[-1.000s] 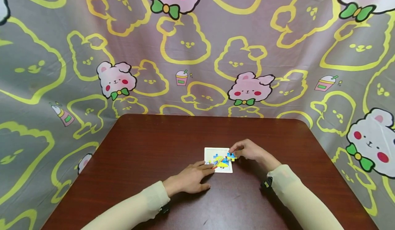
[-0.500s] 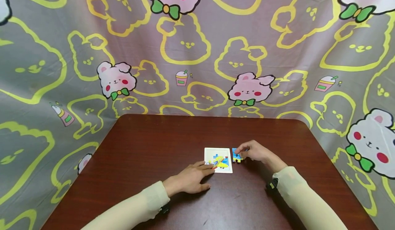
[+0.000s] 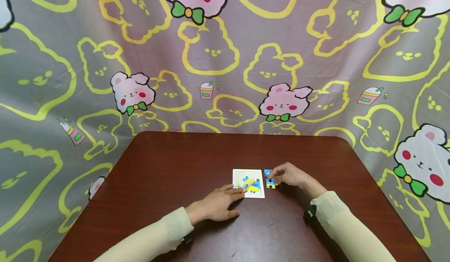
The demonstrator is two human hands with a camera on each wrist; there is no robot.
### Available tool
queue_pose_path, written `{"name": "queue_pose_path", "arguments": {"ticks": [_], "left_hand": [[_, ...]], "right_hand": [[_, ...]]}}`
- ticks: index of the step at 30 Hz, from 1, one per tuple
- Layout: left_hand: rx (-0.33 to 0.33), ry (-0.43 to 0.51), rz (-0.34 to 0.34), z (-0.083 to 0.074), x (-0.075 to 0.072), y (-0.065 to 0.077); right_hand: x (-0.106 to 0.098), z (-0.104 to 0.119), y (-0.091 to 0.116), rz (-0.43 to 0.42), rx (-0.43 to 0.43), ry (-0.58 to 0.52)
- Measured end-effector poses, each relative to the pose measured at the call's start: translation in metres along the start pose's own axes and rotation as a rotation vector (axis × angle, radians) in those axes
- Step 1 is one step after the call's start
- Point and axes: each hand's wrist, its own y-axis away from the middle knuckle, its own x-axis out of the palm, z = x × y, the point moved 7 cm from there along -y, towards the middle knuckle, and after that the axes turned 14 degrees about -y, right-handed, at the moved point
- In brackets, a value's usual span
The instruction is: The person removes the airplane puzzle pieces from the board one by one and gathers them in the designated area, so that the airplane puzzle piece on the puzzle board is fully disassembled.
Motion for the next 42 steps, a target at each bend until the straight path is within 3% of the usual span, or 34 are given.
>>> {"name": "queue_pose_path", "arguments": {"ticks": [21,42], "left_hand": [[-0.005,-0.004,0.008,0.0,0.001,0.0],[0.001,-0.004,0.008,0.001,0.002,-0.001]], "right_hand": [[0.002,0.005,-0.002,-0.027,-0.043,-0.004],[0.025,0.026,-0.018,-0.024,-0.086,0.009]]}}
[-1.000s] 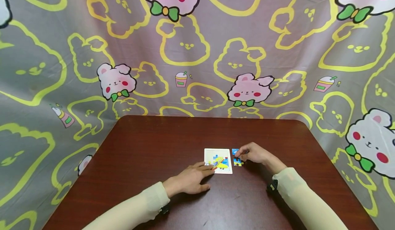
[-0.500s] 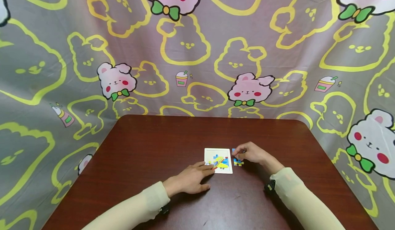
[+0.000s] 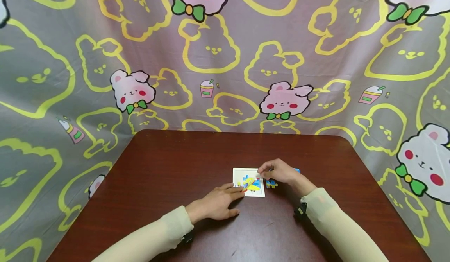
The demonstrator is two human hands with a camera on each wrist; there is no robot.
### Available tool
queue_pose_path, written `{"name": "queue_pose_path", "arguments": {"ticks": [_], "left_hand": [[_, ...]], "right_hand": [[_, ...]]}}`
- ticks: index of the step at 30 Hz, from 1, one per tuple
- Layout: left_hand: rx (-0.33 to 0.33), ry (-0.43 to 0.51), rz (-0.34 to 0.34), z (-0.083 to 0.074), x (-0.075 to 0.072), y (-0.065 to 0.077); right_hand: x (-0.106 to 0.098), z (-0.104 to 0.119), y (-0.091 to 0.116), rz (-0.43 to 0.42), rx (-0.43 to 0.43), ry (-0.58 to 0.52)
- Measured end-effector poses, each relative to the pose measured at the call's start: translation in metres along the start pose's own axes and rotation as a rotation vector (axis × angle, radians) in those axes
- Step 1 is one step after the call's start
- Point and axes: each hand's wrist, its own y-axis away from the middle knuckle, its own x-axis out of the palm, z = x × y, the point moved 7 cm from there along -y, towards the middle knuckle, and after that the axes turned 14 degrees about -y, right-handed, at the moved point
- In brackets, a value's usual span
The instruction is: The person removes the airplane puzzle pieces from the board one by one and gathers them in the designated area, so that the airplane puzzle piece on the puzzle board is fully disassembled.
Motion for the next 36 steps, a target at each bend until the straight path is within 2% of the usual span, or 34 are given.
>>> {"name": "queue_pose_path", "arguments": {"ticks": [17,26,36], "left_hand": [[-0.001,0.0,0.006,0.001,0.001,0.0],[0.01,-0.01,-0.013,-0.001,-0.001,0.001],[0.013,-0.015,-0.02,-0.001,-0.002,0.001]], "right_hand": [[0.022,0.006,-0.011,0.027,-0.032,-0.04],[0.029,0.008,-0.014,0.054,-0.04,-0.018],[0.032,0.01,-0.016,0.052,-0.008,-0.006]]}}
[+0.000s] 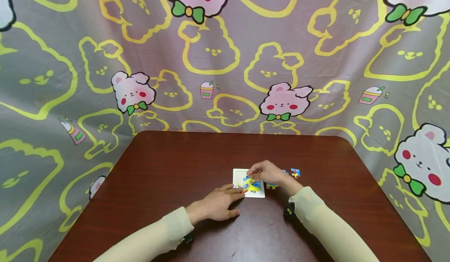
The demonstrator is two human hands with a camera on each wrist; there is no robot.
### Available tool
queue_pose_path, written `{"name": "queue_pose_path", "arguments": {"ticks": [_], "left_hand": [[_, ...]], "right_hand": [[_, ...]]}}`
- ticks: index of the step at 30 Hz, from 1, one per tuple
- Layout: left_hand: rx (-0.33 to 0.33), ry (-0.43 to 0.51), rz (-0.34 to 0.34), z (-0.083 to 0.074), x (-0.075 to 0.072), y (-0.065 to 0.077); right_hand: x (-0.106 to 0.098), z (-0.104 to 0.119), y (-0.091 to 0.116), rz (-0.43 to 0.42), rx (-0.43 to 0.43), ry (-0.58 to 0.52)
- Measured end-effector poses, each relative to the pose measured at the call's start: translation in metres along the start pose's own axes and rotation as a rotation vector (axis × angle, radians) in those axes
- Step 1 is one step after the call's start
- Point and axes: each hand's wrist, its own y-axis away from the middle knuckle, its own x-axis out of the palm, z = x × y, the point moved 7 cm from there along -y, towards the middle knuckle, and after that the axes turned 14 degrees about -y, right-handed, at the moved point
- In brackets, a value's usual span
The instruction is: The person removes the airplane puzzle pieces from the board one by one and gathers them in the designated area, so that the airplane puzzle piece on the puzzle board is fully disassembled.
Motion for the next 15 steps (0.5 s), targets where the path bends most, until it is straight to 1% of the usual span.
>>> {"name": "queue_pose_path", "arguments": {"ticks": [6,15], "left_hand": [[0.002,-0.012,-0.001,0.0,0.0,-0.0005],[0.008,-0.011,-0.006,-0.0005,-0.0006,-0.0002]], "right_hand": [[0.0018,0.0034,0.0002,0.013,-0.003,0.009],[0.0033,0.0017,-0.002,0.02,0.005,0.012]]}}
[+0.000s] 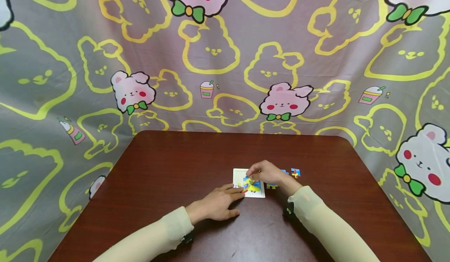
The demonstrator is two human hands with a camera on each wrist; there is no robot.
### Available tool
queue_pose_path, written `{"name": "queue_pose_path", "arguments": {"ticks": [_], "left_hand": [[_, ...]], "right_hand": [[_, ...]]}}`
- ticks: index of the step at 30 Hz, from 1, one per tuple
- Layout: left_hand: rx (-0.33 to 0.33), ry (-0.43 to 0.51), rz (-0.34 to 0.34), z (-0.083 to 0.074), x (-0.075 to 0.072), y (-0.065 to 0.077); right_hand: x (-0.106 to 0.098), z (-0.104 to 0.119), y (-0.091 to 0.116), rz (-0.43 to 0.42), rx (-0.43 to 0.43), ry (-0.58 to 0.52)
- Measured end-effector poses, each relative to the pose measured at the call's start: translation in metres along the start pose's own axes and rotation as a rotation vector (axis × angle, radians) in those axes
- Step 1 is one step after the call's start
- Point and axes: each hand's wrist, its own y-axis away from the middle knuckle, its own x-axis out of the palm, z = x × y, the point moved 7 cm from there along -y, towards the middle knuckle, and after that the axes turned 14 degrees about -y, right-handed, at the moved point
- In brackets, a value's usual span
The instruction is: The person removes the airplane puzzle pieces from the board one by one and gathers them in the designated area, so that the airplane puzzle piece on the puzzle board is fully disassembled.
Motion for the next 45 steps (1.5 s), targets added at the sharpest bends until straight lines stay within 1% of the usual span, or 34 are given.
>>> {"name": "queue_pose_path", "arguments": {"ticks": [9,16,20,27,34,45], "left_hand": [[-0.008,-0.001,0.013,-0.0002,0.0008,0.0003],[-0.004,0.007,0.008,-0.0007,-0.0014,0.0009],[-0.008,0.001,0.012,0.0002,-0.0007,0.0003],[-0.01,-0.002,0.014,0.0004,-0.0009,-0.0002],[-0.005,-0.001,0.012,-0.0004,-0.0002,0.0003],[0.002,-0.008,-0.004,-0.001,0.0005,0.0007]], "right_hand": [[-0.0002,-0.0014,-0.0015,-0.01,-0.018,-0.004],[-0.0001,0.0014,-0.0008,-0.046,-0.005,0.017],[0.0,0.0028,-0.0013,-0.052,-0.017,0.019],[-0.0002,0.0024,-0.0023,-0.061,0.001,0.019],[0.0009,-0.0001,-0.0023,-0.061,0.028,-0.017],[0.002,-0.0017,-0.0032,-0.056,0.016,-0.037]]}}
